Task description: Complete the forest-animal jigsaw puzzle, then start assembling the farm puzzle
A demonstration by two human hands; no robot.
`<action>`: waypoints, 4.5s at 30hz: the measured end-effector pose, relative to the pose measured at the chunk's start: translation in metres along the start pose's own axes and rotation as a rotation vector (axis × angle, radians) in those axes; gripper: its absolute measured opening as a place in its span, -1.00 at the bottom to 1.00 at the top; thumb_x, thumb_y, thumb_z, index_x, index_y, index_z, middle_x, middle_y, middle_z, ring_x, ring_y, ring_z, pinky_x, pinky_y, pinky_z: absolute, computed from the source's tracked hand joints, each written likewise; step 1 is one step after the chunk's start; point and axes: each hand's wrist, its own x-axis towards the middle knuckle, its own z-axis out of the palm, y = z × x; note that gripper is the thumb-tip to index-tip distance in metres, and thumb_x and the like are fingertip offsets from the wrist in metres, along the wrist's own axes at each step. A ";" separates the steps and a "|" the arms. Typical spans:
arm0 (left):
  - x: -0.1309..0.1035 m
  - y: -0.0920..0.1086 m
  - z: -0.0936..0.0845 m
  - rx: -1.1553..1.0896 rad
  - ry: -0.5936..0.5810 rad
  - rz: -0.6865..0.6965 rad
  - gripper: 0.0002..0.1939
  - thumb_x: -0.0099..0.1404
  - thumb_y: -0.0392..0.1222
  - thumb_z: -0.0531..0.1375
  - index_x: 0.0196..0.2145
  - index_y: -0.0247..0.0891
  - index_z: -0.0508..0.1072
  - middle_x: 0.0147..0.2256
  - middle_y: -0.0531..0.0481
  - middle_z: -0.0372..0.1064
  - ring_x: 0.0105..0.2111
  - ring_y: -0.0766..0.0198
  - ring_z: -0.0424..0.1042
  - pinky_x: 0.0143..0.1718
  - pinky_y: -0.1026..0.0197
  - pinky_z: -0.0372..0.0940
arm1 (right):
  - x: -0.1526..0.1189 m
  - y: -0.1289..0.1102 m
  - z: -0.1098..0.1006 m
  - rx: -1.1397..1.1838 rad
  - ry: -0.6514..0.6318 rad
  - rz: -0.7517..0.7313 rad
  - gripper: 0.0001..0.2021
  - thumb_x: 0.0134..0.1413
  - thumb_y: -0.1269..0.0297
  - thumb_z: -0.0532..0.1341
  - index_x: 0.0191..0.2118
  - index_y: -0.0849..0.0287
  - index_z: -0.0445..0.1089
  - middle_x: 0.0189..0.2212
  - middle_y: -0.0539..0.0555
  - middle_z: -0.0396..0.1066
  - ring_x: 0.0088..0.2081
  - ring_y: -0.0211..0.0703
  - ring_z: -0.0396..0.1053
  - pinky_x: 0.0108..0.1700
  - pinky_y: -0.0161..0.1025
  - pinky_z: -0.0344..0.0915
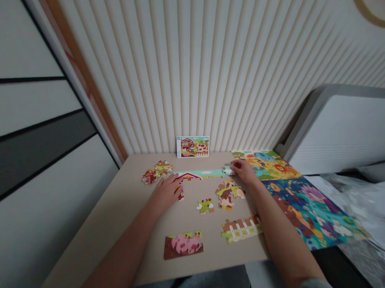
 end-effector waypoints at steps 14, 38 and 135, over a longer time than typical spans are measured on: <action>0.000 0.001 -0.002 0.010 0.001 0.000 -0.54 0.47 -0.04 -0.01 0.26 -0.05 0.31 0.29 -0.08 0.22 0.30 0.09 0.15 0.33 -0.12 -0.06 | 0.006 0.002 -0.002 -0.192 -0.078 -0.080 -0.79 0.04 0.44 0.24 -0.19 0.21 0.56 -0.25 0.14 0.56 -0.21 -0.08 0.46 -0.08 -0.17 0.34; -0.001 0.003 -0.003 0.012 -0.005 -0.007 -0.54 0.48 -0.06 -0.02 0.27 -0.08 0.31 0.29 -0.10 0.22 0.30 0.03 0.15 0.31 -0.19 -0.02 | -0.016 -0.035 0.018 -0.416 -0.039 -0.007 -0.85 0.13 0.22 0.30 -0.22 0.11 0.59 -0.19 0.15 0.52 -0.15 -0.08 0.42 -0.10 -0.26 0.22; -0.195 0.082 -0.041 0.217 0.142 0.305 -0.35 0.35 0.03 0.20 0.34 -0.02 0.20 0.27 -0.09 0.23 0.20 0.00 0.25 0.15 -0.06 0.24 | -0.136 -0.059 -0.026 -0.499 -0.097 -0.158 -0.57 0.22 0.31 0.17 0.19 0.10 0.39 0.14 0.23 0.42 0.15 0.09 0.36 0.16 -0.03 0.26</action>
